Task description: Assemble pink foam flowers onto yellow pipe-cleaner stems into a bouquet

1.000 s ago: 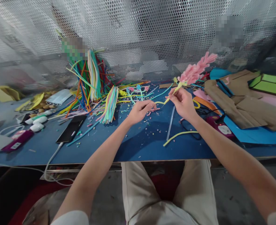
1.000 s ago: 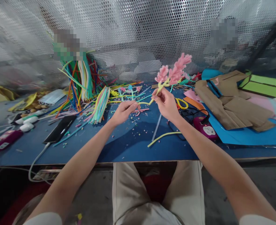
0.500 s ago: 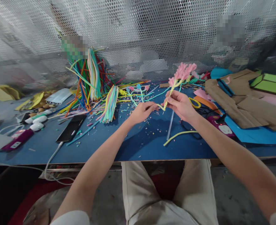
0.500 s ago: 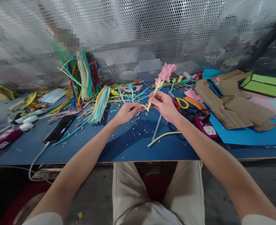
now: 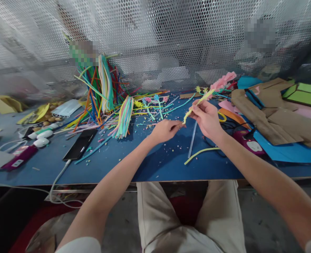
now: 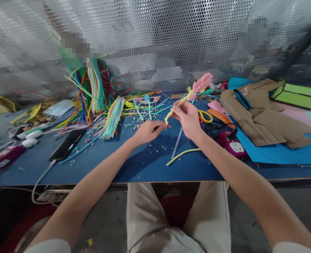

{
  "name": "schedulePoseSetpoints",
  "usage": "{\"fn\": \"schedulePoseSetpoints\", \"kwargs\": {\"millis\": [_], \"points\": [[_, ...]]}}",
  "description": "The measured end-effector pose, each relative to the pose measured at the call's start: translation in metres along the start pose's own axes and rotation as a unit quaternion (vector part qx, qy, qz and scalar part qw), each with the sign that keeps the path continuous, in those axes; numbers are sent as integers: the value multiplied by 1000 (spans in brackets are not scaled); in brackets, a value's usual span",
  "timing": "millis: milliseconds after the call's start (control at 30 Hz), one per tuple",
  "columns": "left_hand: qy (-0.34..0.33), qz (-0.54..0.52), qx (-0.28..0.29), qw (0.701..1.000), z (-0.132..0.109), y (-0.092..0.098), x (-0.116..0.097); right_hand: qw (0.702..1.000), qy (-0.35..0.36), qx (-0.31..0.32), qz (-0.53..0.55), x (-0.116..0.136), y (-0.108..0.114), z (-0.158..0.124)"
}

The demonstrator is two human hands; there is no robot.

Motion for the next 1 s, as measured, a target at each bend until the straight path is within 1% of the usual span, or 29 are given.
{"fn": "schedulePoseSetpoints", "kwargs": {"millis": [100, 167, 200, 267, 300, 333, 400, 467, 500, 567, 633, 667, 733, 800, 867, 900, 933, 1000], "points": [[30, -127, -52, 990, 1, 14, 14, 1000, -7, 26, 1, 1, -4, 0], [31, -210, -85, 974, -1, 21, 18, 998, 11, 41, -46, 6, -6, -1], [28, -232, -100, 967, -3, 24, 17, 995, 26, 46, -83, 9, -7, -2], [12, -222, -122, 967, -7, 28, 11, 985, 62, 40, -156, 16, -8, -4], [-2, -194, -122, 973, -9, 28, 5, 980, 77, 29, -182, 19, -7, -5], [-18, -160, -111, 981, -11, 26, -2, 977, 87, 13, -194, 21, -4, -6], [-54, -98, -64, 992, -11, 18, -15, 980, 91, -22, -176, 20, 1, -6], [-79, -55, -15, 995, -10, 8, -23, 989, 71, -45, -120, 14, 6, -4], [-81, -38, 2, 996, -9, 4, -23, 994, 55, -48, -87, 11, 7, -3], [-58, -18, 18, 998, -5, -1, -17, 999, 26, -40, -19, 4, 5, -2], [-6, -35, 11, 999, -1, 0, -5, 999, 7, -18, 36, 0, 0, -2], [17, -63, 0, 998, 0, 1, 2, 998, 1, -4, 57, -1, -3, -2], [41, -153, -28, 987, 0, 6, 12, 997, -8, 20, 75, -1, -7, -1], [45, -254, -61, 964, -1, 12, 16, 998, 0, 29, 47, 1, -6, -1], [39, -311, -90, 945, -5, 19, 14, 999, 34, 16, -23, 8, -2, -1], [30, -312, -94, 945, -6, 22, 10, 997, 55, 3, -62, 11, 1, -1], [17, -295, -89, 951, -8, 23, 4, 993, 72, -12, -94, 15, 3, -1], [-12, -221, -45, 974, -8, 19, -8, 989, 85, -38, -118, 17, 8, -1]]}}
Point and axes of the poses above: each hand's wrist, its own z-axis towards the middle knuckle, its own y-axis out of the back of the hand, x = y × z, the point moved 7 cm from there along z, towards the middle knuckle, and after that the axes turned 8 degrees about x, right-handed, at the moved point
